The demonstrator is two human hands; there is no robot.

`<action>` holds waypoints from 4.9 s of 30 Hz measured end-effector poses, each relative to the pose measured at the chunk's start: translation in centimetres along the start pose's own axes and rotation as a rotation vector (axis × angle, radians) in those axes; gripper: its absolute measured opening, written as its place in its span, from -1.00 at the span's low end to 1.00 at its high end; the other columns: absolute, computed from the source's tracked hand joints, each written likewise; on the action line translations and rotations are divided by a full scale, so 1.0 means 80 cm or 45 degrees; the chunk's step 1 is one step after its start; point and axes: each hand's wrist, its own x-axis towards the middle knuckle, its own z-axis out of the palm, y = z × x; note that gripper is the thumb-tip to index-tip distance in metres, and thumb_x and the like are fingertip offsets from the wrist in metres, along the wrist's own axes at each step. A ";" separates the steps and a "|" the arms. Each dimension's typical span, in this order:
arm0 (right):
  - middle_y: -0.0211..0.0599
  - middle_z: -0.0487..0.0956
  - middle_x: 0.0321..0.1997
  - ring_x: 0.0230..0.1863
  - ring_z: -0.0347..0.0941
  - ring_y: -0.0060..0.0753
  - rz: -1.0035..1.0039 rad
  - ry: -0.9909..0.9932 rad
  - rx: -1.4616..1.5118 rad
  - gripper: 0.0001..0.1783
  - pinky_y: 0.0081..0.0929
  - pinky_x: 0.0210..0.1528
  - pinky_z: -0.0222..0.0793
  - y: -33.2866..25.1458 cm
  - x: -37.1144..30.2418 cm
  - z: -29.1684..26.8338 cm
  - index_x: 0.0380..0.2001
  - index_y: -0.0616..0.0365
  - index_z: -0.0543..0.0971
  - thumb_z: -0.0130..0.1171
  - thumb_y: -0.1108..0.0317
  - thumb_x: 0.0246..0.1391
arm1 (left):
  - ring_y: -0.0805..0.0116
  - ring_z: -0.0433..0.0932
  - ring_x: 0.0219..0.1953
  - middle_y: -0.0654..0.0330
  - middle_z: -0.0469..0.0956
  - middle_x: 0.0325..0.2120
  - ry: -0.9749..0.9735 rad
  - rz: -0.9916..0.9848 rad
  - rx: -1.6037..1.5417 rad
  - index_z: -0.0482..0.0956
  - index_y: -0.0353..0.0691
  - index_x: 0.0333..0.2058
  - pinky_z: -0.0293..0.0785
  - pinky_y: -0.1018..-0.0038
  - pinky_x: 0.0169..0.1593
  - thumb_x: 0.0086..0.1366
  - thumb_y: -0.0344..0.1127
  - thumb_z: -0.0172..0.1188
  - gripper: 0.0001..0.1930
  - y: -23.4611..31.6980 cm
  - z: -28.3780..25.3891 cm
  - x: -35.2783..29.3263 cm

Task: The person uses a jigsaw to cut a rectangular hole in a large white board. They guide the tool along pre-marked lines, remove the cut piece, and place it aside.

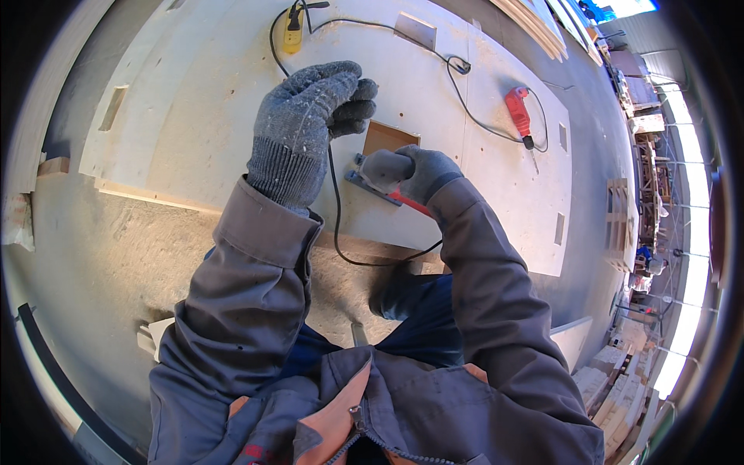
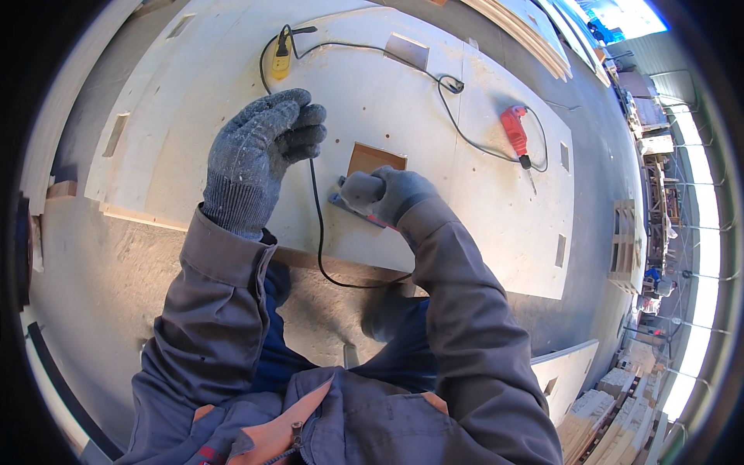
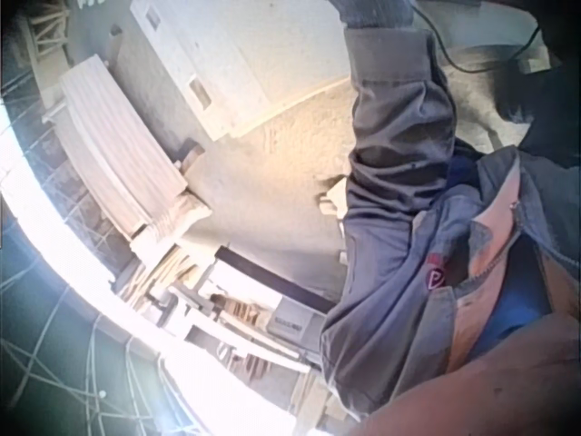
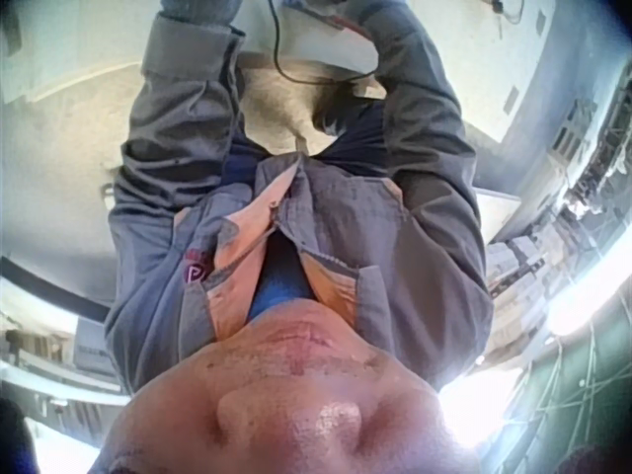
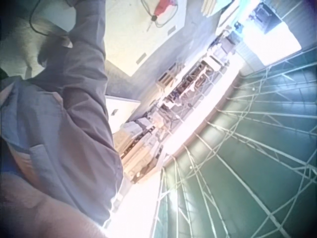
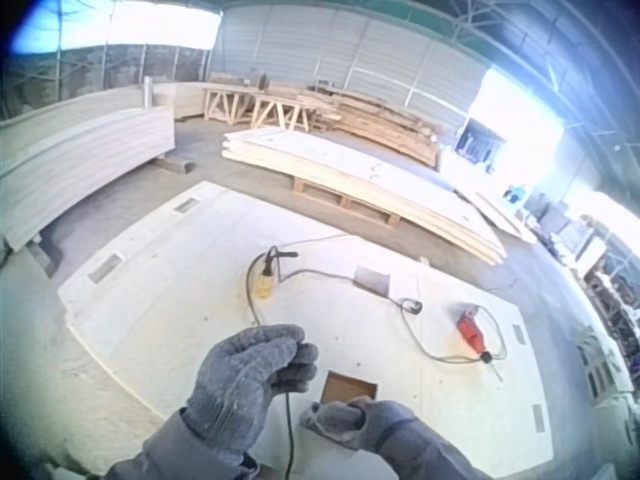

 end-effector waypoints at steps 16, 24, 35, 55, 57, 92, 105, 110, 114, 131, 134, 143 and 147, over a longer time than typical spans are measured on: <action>-0.10 0.68 -0.02 0.05 0.60 -0.04 -0.066 -0.003 0.004 -0.34 -0.28 0.12 0.48 0.021 0.011 0.013 0.11 -0.03 0.58 0.46 0.09 -0.14 | 0.21 0.69 -0.16 -0.03 0.67 -0.13 0.022 0.021 0.097 0.55 -0.36 0.05 0.65 0.33 -0.05 0.46 -0.18 0.08 -0.63 -0.005 0.006 0.006; -0.07 0.69 -0.09 0.01 0.60 0.03 -0.186 0.041 0.207 -0.38 -0.25 0.08 0.49 0.047 0.017 0.024 0.00 -0.02 0.61 0.45 0.15 -0.24 | 0.20 0.68 -0.20 -0.01 0.67 -0.14 0.023 -0.021 0.024 0.54 -0.35 0.05 0.63 0.33 -0.08 0.42 -0.19 0.12 -0.62 -0.003 0.016 0.003; -0.12 0.68 -0.02 0.05 0.60 -0.02 0.032 -0.034 -0.082 -0.40 -0.24 0.13 0.48 -0.012 -0.019 -0.019 0.08 -0.08 0.59 0.37 0.13 -0.12 | 0.28 0.67 -0.30 0.05 0.68 -0.25 0.100 -0.119 0.000 0.57 -0.30 -0.01 0.62 0.37 -0.20 0.41 -0.32 0.15 -0.74 -0.001 0.028 0.000; -0.04 0.67 -0.02 0.05 0.59 0.05 -0.083 0.100 0.047 -0.23 -0.21 0.12 0.48 0.061 -0.028 0.017 0.13 0.02 0.54 0.43 -0.08 -0.16 | 0.23 0.67 -0.26 0.05 0.68 -0.22 0.063 -0.123 0.049 0.58 -0.31 0.01 0.62 0.34 -0.16 0.42 -0.28 0.13 -0.72 -0.017 0.027 0.018; -0.04 0.67 -0.02 0.05 0.59 0.05 -0.109 0.136 0.058 -0.23 -0.20 0.12 0.48 0.077 -0.032 0.026 0.13 0.02 0.54 0.44 -0.06 -0.17 | 0.24 0.66 -0.25 0.06 0.68 -0.22 0.057 -0.128 0.057 0.58 -0.30 0.01 0.62 0.34 -0.17 0.43 -0.28 0.13 -0.72 -0.018 0.027 0.018; -0.12 0.68 -0.16 -0.05 0.59 0.06 -0.016 0.093 0.154 -0.59 -0.16 0.03 0.50 0.103 -0.043 0.025 -0.06 -0.12 0.60 0.22 0.32 -0.07 | 0.25 0.66 -0.16 0.07 0.67 -0.15 -0.023 -0.158 0.293 0.55 -0.26 0.08 0.60 0.30 -0.04 0.47 -0.22 0.07 -0.67 -0.074 0.074 0.031; -0.13 0.68 -0.11 -0.01 0.61 0.01 -0.047 0.110 0.154 -0.56 -0.15 0.04 0.51 0.100 -0.045 0.019 -0.06 -0.07 0.60 0.31 0.28 -0.11 | 0.26 0.65 -0.18 0.08 0.67 -0.13 -0.028 -0.162 0.290 0.56 -0.23 0.08 0.59 0.34 -0.08 0.46 -0.23 0.09 -0.68 -0.071 0.083 0.030; -0.12 0.68 -0.15 -0.05 0.60 0.08 -0.063 0.168 0.120 -0.55 -0.14 0.01 0.51 0.096 -0.041 0.015 -0.09 -0.08 0.60 0.37 0.26 -0.15 | 0.34 0.62 -0.19 0.16 0.66 -0.12 -0.110 -0.133 0.263 0.54 -0.19 0.13 0.55 0.37 -0.08 0.46 -0.17 0.11 -0.64 -0.074 0.061 0.037; -0.14 0.68 -0.15 -0.04 0.61 0.04 -0.023 0.140 0.141 -0.53 -0.13 0.00 0.52 0.093 -0.060 0.003 -0.08 -0.05 0.59 0.39 0.26 -0.17 | 0.36 0.59 -0.12 0.23 0.65 -0.07 -0.115 -0.145 0.323 0.51 -0.15 0.19 0.48 0.37 -0.02 0.47 -0.12 0.09 -0.59 -0.092 0.056 0.039; -0.14 0.69 -0.09 -0.02 0.64 -0.03 -0.007 0.127 0.137 -0.44 -0.18 0.02 0.55 0.096 -0.067 -0.003 -0.10 0.05 0.63 0.46 0.00 -0.17 | 0.37 0.59 -0.11 0.19 0.61 -0.03 -0.154 -0.204 0.422 0.43 -0.19 0.25 0.49 0.44 0.00 0.48 -0.09 0.06 -0.53 -0.113 0.077 0.045; -0.13 0.69 -0.12 -0.05 0.65 -0.02 0.001 0.136 0.122 -0.44 -0.18 -0.01 0.56 0.100 -0.066 0.003 -0.11 0.08 0.63 0.45 0.00 -0.15 | 0.31 0.59 -0.12 0.20 0.63 -0.07 -0.101 -0.178 0.443 0.53 -0.14 0.16 0.47 0.31 -0.01 0.45 -0.13 0.09 -0.60 -0.115 0.091 0.037; -0.13 0.69 -0.14 -0.06 0.65 -0.01 -0.017 0.151 0.123 -0.51 -0.17 -0.03 0.57 0.101 -0.061 0.005 -0.13 0.08 0.64 0.41 0.06 -0.12 | 0.31 0.61 -0.16 0.20 0.66 -0.12 -0.110 -0.185 0.428 0.55 -0.13 0.14 0.49 0.33 -0.05 0.43 -0.15 0.13 -0.63 -0.117 0.086 0.043; -0.12 0.69 -0.12 -0.05 0.64 -0.01 -0.014 0.120 0.113 -0.52 -0.16 -0.02 0.56 0.097 -0.064 -0.001 -0.12 0.07 0.63 0.41 0.09 -0.12 | 0.32 0.61 -0.16 0.20 0.66 -0.12 -0.089 -0.174 0.443 0.55 -0.13 0.14 0.49 0.33 -0.06 0.43 -0.16 0.13 -0.63 -0.115 0.091 0.039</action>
